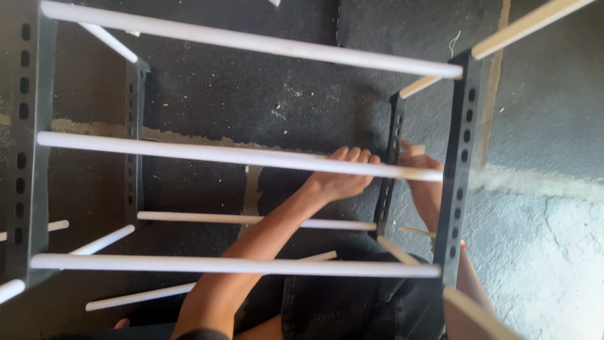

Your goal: The person assembles a metal shelving unit by inserting white plastic rods into the slots of black metal side frames. They work on the floor, connecting the components to form a ladder-like structure.

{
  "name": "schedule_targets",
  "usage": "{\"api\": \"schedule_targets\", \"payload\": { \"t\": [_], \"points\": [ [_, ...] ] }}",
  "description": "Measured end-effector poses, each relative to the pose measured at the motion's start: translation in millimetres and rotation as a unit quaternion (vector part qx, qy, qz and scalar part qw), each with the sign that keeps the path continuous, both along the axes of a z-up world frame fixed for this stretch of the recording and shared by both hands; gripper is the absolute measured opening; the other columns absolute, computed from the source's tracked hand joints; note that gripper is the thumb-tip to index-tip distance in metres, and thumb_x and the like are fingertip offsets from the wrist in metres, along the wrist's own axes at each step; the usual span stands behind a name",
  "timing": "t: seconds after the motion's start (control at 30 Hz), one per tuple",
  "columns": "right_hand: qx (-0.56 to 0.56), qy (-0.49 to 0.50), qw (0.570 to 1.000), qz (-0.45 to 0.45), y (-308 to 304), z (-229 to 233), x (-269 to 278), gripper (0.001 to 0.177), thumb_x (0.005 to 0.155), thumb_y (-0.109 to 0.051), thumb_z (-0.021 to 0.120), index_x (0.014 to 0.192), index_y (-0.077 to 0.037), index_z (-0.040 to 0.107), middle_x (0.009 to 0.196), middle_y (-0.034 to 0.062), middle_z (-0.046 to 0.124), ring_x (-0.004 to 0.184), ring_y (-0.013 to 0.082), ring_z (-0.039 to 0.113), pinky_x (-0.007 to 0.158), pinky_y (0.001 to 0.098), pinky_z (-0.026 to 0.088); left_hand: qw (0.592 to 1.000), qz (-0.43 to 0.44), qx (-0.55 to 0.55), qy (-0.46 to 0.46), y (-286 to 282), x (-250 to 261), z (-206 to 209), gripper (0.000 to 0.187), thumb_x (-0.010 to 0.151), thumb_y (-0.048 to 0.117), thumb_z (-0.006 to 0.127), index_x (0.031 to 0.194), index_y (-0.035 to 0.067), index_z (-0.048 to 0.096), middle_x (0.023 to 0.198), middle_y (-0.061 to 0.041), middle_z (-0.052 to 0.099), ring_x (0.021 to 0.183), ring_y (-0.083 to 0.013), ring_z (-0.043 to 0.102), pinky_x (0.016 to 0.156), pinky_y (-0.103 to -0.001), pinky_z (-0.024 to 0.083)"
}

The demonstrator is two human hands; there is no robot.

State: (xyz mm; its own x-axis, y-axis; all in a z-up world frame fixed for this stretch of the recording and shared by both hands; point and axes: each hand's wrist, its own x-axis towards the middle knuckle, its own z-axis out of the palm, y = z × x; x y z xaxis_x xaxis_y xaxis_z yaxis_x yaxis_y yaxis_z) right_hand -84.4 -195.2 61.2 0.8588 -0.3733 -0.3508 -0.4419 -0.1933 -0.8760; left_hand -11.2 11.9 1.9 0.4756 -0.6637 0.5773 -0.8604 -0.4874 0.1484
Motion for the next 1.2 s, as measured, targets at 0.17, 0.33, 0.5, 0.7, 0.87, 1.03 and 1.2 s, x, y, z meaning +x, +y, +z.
{"api": "schedule_targets", "payload": {
  "t": [0.17, 0.33, 0.5, 0.7, 0.87, 1.03, 1.2],
  "points": [
    [0.161, -0.244, 0.948, -0.122, -60.2, 8.1, 3.1, 0.077, 0.104, -0.063, 0.06, 0.148, 0.0, 0.049, 0.115, 0.0125, 0.066, 0.096, 0.0164, 0.067, 0.086, 0.0323, 0.055, 0.997, -0.047, -0.031, 0.052, -2.7, -1.4, 11.3, 0.03, 0.107, 0.022, 0.052, 0.078, 0.013, 0.054, 0.056, 0.003, 0.041, 0.046, -0.0101, 0.042, 0.042, -0.031, 0.038],
    [0.119, -0.165, 0.974, -0.098, 12.8, -28.1, 40.9, 0.074, 0.106, -0.062, 0.051, 0.162, -0.015, 0.04, 0.129, -0.0004, 0.056, 0.105, 0.0156, 0.053, 0.095, 0.0333, 0.048, 0.98, -0.103, 0.028, 0.167, -7.9, -6.8, 27.7, 0.021, 0.098, 0.014, 0.054, 0.079, 0.006, 0.059, 0.058, -0.008, 0.057, 0.047, -0.0206, 0.058, 0.045, -0.036, 0.048],
    [0.313, -0.148, 0.93, -0.123, 29.9, -13.5, 40.5, 0.071, 0.101, -0.061, 0.043, 0.159, -0.021, 0.036, 0.134, 0.008, 0.058, 0.112, 0.0224, 0.065, 0.096, 0.04, 0.053, 0.976, -0.14, 0.028, 0.162, 3.1, -15.2, 46.1, 0.012, 0.088, 0.007, 0.06, 0.086, -0.002, 0.068, 0.062, -0.013, 0.066, 0.056, -0.0274, 0.067, 0.055, -0.042, 0.053],
    [0.364, -0.064, 0.922, -0.117, 16.5, -13.9, 21.9, 0.053, 0.114, -0.051, 0.052, 0.135, -0.002, 0.048, 0.103, 0.016, 0.065, 0.089, 0.0254, 0.066, 0.079, 0.0379, 0.054, 0.963, -0.17, -0.058, 0.203, 9.0, -1.6, 55.5, 0.013, 0.067, 0.006, 0.063, 0.078, 0.003, 0.07, 0.078, -0.016, 0.07, 0.077, -0.0314, 0.072, 0.069, -0.041, 0.057],
    [0.329, -0.098, 0.934, -0.097, 24.1, -7.2, 23.5, 0.033, 0.114, -0.036, 0.054, 0.13, -0.009, 0.044, 0.101, 0.0125, 0.064, 0.087, 0.0216, 0.064, 0.079, 0.0385, 0.054, 0.946, -0.076, 0.075, 0.307, 51.8, 19.2, 55.2, 0.018, 0.085, 0.025, 0.074, 0.084, 0.007, 0.076, 0.076, -0.014, 0.074, 0.067, -0.0306, 0.073, 0.063, -0.045, 0.055],
    [0.326, -0.076, 0.942, -0.028, 14.4, -3.5, 12.0, 0.039, 0.101, -0.032, 0.055, 0.132, -0.01, 0.044, 0.113, 0.0114, 0.066, 0.102, 0.0237, 0.069, 0.091, 0.0405, 0.058, 0.93, -0.067, 0.066, 0.356, 69.5, 16.9, 38.4, 0.019, 0.092, 0.026, 0.073, 0.089, 0.008, 0.079, 0.072, -0.012, 0.074, 0.061, -0.0244, 0.072, 0.055, -0.039, 0.056],
    [0.196, 0.083, 0.977, 0.029, -2.8, -7.3, -31.2, 0.034, 0.101, -0.024, 0.057, 0.129, -0.005, 0.061, 0.107, 0.0128, 0.072, 0.093, 0.0225, 0.07, 0.082, 0.0403, 0.059, 0.934, -0.064, 0.081, 0.343, 66.3, 21.8, 25.7, 0.012, 0.087, 0.016, 0.071, 0.092, 0.009, 0.08, 0.071, -0.012, 0.074, 0.059, -0.0232, 0.072, 0.052, -0.039, 0.056]
  ]
}}
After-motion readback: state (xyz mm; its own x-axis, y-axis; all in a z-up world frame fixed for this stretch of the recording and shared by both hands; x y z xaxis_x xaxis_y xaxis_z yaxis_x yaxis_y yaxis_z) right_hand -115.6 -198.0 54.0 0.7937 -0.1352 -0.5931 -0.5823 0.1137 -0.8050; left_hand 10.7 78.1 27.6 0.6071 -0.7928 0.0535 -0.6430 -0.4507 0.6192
